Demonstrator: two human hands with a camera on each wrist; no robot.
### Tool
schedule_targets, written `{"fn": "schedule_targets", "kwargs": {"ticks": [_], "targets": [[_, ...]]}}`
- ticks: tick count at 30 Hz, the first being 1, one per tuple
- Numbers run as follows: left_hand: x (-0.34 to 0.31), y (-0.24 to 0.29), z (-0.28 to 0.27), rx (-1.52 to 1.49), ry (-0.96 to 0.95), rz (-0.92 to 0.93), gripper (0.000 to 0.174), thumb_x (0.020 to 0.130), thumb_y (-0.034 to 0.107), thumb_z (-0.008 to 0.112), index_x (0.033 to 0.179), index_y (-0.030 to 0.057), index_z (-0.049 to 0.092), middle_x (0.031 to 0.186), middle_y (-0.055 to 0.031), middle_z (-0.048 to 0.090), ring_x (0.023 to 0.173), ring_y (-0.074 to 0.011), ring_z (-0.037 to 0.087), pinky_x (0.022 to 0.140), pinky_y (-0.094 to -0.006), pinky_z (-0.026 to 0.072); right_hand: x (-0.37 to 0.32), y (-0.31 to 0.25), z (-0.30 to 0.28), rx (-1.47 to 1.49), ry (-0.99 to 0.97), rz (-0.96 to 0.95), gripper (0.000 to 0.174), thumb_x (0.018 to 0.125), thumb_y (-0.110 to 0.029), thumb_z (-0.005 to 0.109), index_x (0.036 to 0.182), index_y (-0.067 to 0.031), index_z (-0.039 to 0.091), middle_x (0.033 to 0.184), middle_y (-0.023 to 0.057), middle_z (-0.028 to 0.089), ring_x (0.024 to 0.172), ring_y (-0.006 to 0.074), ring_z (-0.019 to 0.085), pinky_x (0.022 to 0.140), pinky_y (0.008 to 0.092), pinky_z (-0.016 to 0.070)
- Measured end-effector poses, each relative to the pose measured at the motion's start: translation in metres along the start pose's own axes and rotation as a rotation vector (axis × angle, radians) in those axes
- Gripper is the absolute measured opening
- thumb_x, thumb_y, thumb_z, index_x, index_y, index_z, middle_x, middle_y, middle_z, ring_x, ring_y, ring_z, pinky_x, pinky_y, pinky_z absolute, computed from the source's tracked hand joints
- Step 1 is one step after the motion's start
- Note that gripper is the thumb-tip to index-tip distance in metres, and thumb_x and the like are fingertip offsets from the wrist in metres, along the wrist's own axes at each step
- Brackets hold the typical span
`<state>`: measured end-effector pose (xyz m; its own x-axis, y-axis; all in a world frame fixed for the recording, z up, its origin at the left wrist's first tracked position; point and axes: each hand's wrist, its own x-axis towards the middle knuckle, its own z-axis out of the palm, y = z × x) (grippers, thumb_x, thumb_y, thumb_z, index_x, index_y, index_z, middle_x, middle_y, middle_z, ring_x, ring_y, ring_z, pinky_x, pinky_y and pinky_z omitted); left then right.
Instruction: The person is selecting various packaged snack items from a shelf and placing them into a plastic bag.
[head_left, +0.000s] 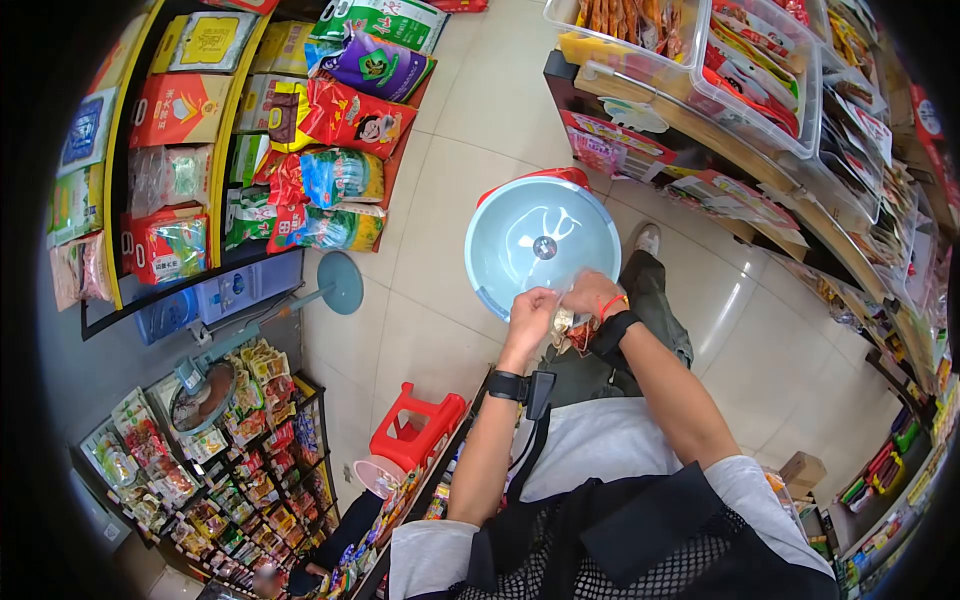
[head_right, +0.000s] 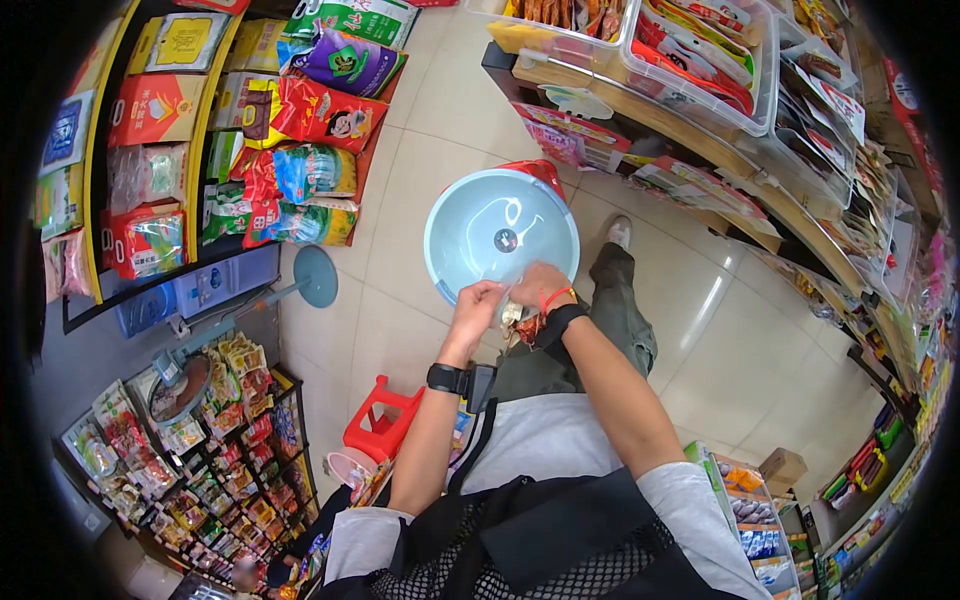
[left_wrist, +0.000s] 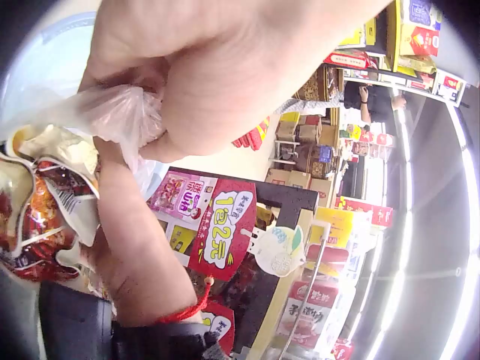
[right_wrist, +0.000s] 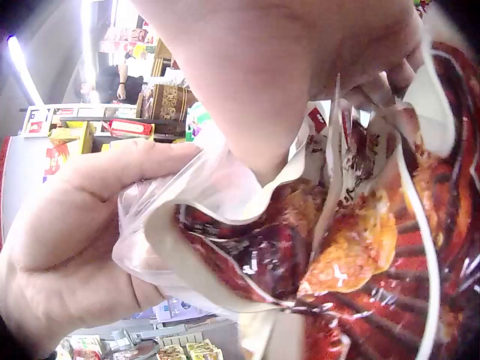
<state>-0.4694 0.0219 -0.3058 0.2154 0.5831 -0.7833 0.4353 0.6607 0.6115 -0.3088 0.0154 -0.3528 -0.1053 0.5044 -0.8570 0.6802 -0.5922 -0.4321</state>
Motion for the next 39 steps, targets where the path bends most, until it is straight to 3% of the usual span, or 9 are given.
{"fn": "schedule_targets", "kwargs": {"ticks": [4, 7, 10, 16, 18, 26, 30, 35, 39], "targets": [[-0.007, -0.002, -0.002, -0.178, -0.064, -0.036, 0.023, 0.100, 0.019, 0.054, 0.109, 0.0004, 0.065, 0.086, -0.0032, 0.068, 0.068, -0.0076, 0.058, 0.058, -0.0241, 0.0457, -0.002, 0.007, -0.002, 0.281, -0.157, -0.026, 0.061, 0.078, -0.036, 0.066, 0.113, 0.0139, 0.062, 0.105, 0.0246, 0.069, 0.081, 0.0352, 0.071, 0.073, 0.0412, 0.0560], [-0.007, -0.022, -0.001, -0.439, -0.084, -0.051, 0.023, 0.100, 0.017, 0.053, 0.112, 0.0001, 0.064, 0.099, -0.0069, 0.068, 0.084, -0.0126, 0.065, 0.071, -0.0276, 0.0525, 0.010, 0.023, 0.020, 0.712, -0.240, 0.107, 0.048, 0.083, -0.029, 0.063, 0.112, 0.0086, 0.063, 0.100, 0.0159, 0.069, 0.081, 0.0263, 0.071, 0.066, 0.0378, 0.0562], [-0.007, -0.034, -0.006, -0.582, -0.062, -0.085, 0.025, 0.100, 0.017, 0.053, 0.115, 0.0000, 0.063, 0.108, -0.0090, 0.067, 0.097, -0.0170, 0.065, 0.082, -0.0309, 0.0537, 0.010, 0.026, 0.029, 0.894, -0.223, 0.094, 0.037, 0.086, -0.024, 0.061, 0.110, 0.0045, 0.064, 0.097, 0.0102, 0.068, 0.080, 0.0199, 0.069, 0.061, 0.0332, 0.0553], [0.001, -0.038, -0.013, -0.790, -0.026, -0.109, 0.025, 0.099, 0.016, 0.055, 0.116, -0.0009, 0.063, 0.111, -0.0095, 0.067, 0.100, -0.0187, 0.065, 0.084, -0.0318, 0.0535, -0.002, 0.018, 0.016, 1.003, -0.186, 0.001, 0.041, 0.087, -0.032, 0.061, 0.111, 0.0016, 0.064, 0.099, 0.0095, 0.067, 0.080, 0.0203, 0.069, 0.067, 0.0338, 0.0554], [0.005, -0.037, -0.018, -0.822, -0.060, -0.113, 0.027, 0.098, 0.017, 0.057, 0.119, 0.0003, 0.062, 0.113, -0.0090, 0.067, 0.102, -0.0194, 0.064, 0.086, -0.0313, 0.0517, -0.005, 0.016, 0.008, 0.969, -0.143, -0.022, 0.043, 0.088, -0.034, 0.059, 0.110, 0.0024, 0.065, 0.100, 0.0099, 0.068, 0.083, 0.0206, 0.068, 0.072, 0.0350, 0.0542], [0.017, -0.023, -0.015, -1.054, -0.090, -0.193, 0.026, 0.093, 0.016, 0.066, 0.116, 0.0046, 0.063, 0.092, -0.0003, 0.064, 0.067, -0.0084, 0.054, 0.053, -0.0223, 0.0412, 0.027, 0.027, 0.018, 0.898, 0.091, -0.321, 0.044, 0.092, -0.031, 0.050, 0.107, 0.0066, 0.067, 0.097, 0.0144, 0.070, 0.085, 0.0236, 0.066, 0.080, 0.0358, 0.0503], [0.020, -0.025, -0.017, -1.078, -0.183, -0.149, 0.024, 0.094, 0.016, 0.065, 0.116, 0.0046, 0.063, 0.086, 0.0009, 0.062, 0.062, -0.0071, 0.049, 0.052, -0.0211, 0.0382, 0.023, 0.031, 0.018, 0.675, 0.210, -0.326, 0.041, 0.093, -0.029, 0.048, 0.109, 0.0036, 0.067, 0.097, 0.0226, 0.070, 0.086, 0.0327, 0.067, 0.083, 0.0383, 0.0508], [0.016, -0.018, -0.016, -0.753, 0.017, -0.067, 0.021, 0.098, 0.018, 0.059, 0.112, 0.0045, 0.066, 0.079, 0.0048, 0.056, 0.060, -0.0038, 0.044, 0.050, -0.0216, 0.0339, 0.016, 0.037, 0.014, 0.280, 0.334, -0.345, 0.038, 0.092, -0.023, 0.051, 0.116, 0.0022, 0.065, 0.105, 0.0298, 0.066, 0.096, 0.0441, 0.064, 0.087, 0.0452, 0.0513], [0.011, -0.018, -0.022, -0.511, 0.099, 0.020, 0.021, 0.100, 0.020, 0.056, 0.110, 0.0057, 0.067, 0.076, 0.0073, 0.053, 0.063, -0.0016, 0.042, 0.050, -0.0213, 0.0312, -0.004, 0.033, 0.021, 0.005, 0.538, -0.239, 0.030, 0.085, -0.011, 0.054, 0.110, -0.0013, 0.067, 0.106, 0.0270, 0.066, 0.097, 0.0416, 0.065, 0.089, 0.0464, 0.0517]]}}
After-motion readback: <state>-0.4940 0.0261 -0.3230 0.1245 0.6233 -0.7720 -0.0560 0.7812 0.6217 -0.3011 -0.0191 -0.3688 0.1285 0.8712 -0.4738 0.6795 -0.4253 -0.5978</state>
